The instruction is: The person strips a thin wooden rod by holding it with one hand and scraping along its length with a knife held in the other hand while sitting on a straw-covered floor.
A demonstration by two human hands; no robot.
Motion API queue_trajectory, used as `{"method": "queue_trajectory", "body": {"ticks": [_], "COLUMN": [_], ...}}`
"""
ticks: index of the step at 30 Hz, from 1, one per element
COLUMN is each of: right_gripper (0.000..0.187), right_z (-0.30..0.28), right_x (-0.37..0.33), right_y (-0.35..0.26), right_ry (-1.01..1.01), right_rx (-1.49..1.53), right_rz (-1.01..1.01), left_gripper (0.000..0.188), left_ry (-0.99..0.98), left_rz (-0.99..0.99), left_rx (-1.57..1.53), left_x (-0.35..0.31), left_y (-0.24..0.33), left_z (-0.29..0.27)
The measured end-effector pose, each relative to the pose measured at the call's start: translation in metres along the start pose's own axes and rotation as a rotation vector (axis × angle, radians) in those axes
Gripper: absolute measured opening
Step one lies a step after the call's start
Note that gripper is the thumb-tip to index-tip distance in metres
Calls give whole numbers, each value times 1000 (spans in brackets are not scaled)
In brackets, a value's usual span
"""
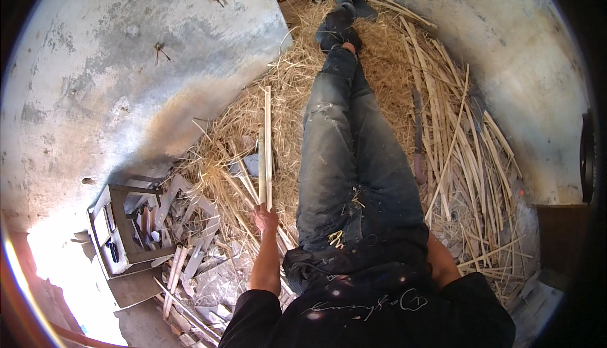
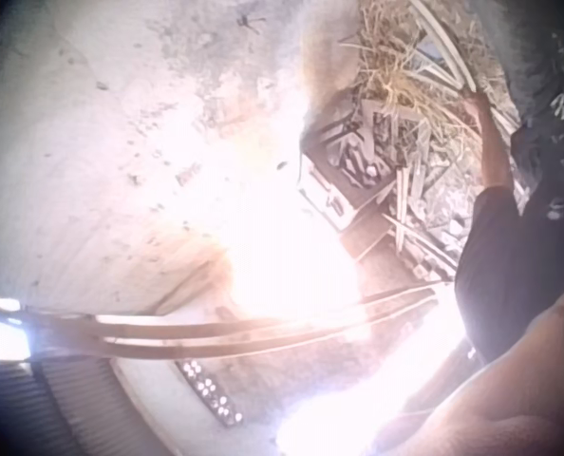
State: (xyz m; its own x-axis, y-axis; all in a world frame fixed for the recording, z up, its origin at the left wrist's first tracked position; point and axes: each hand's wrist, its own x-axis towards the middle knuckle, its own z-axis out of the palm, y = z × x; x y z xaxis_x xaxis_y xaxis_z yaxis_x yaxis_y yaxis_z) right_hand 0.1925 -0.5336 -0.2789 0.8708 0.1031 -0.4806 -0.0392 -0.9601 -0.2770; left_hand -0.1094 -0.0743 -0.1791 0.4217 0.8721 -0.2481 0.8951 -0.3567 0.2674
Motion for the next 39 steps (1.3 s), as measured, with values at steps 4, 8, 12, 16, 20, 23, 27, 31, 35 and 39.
{"method": "queue_trajectory", "body": {"ticks": [4,8,12,16,20,23,27,31,35,39], "right_gripper": [32,32,35,47,57,59,53,61,83,86], "right_z": [-8,-49,-108,-148,-123,-123,-145,-156,-175,-204], "right_x": [2,22,32,41,125,112,91,84,63,13], "right_y": [16,58,-4,-45,65,-18,-33,-31,-49,-80], "right_ry": [6,47,30,58,209,-72,-98,-3,-8,-11], "right_rx": [-42,-156,-177,-50,-268,-202,-134,-77,-95,134], "right_rz": [-1,69,23,-2,-108,-8,102,107,28,-72], "left_gripper": [45,49,47,42,25,18,18,15,27,37], "left_ry": [88,-60,-76,-62,47,225,501,766,817,951], "left_rz": [38,-4,-221,-169,-99,20,155,355,488,617], "left_rx": [132,208,256,104,-441,-904,-456,-791,-728,-843], "left_x": [-8,17,14,11,21,2,3,33,36,-10], "left_y": [15,36,26,3,27,-9,8,79,132,221], "left_z": [-8,6,21,8,20,-5,-75,-183,-329,-466]}}
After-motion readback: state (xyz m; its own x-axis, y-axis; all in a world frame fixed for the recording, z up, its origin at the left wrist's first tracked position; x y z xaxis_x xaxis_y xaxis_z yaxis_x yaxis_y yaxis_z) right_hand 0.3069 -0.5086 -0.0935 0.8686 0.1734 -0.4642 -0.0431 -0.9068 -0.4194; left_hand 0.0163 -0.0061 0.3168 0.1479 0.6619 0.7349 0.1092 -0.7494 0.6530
